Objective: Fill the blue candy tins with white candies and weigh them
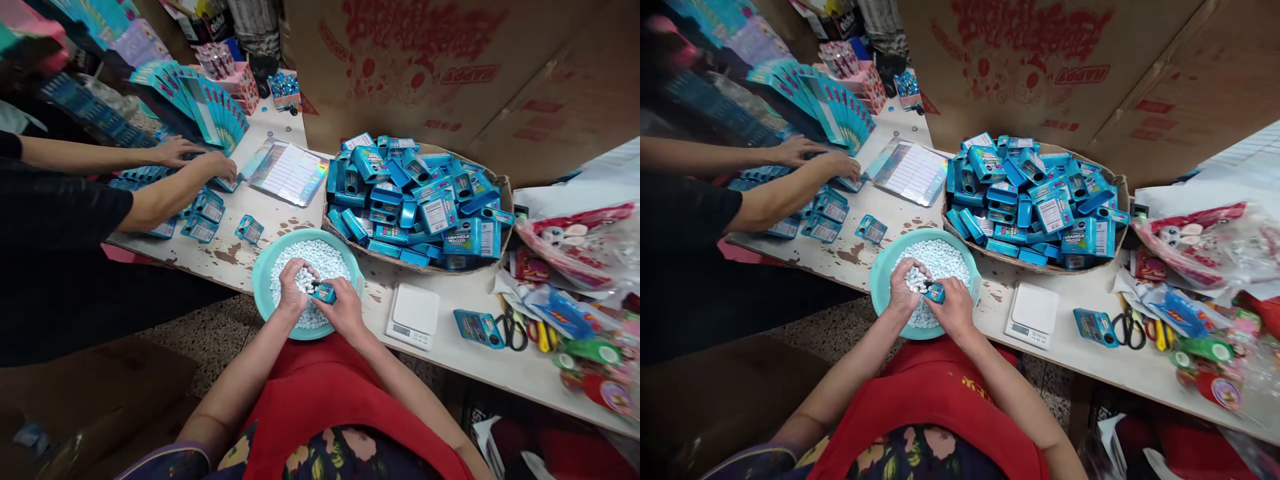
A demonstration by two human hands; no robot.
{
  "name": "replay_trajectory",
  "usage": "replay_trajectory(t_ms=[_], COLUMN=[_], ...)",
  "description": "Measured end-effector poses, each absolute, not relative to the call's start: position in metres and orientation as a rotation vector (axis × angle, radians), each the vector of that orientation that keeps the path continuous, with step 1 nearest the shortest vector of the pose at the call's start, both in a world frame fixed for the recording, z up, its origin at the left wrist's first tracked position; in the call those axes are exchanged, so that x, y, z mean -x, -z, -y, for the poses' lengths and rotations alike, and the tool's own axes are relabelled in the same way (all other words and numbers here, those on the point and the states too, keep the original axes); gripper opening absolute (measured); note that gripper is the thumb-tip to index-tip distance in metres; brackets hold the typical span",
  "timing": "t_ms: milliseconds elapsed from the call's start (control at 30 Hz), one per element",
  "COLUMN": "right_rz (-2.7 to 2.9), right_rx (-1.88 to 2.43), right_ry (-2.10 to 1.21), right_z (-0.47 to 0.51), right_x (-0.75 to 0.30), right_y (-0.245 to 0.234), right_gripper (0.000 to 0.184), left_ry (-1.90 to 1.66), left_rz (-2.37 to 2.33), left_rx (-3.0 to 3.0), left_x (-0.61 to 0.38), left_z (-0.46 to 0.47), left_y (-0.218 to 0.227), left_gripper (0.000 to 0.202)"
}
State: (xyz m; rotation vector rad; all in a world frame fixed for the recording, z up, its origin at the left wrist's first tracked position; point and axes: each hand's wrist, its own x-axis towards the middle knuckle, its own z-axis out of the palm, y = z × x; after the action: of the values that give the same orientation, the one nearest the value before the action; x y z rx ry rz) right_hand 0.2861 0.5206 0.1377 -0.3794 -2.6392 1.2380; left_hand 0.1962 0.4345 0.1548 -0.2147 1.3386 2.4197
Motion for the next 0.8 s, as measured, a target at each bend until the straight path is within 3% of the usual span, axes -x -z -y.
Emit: replay_trajectory(t_ms=[367, 800], right_rz=[2.655, 2.454], right_rx=[0.404, 0.506], right_ry=[-1.132, -1.353], right_z=[-0.518, -0.523], right_x=[-0.273, -0.275], right_y=[-0.135, -0.140], right_gripper=[0.042, 0.034], left_ry=[-2.345, -2.272], left_rz=[-1.605, -1.537], left_rx=[0.100, 0.195], left_x=[-0.176, -0.178], left_z=[-0.441, -0.449], left_y=[-0.155, -0.158], left_gripper=[0.020, 0.031])
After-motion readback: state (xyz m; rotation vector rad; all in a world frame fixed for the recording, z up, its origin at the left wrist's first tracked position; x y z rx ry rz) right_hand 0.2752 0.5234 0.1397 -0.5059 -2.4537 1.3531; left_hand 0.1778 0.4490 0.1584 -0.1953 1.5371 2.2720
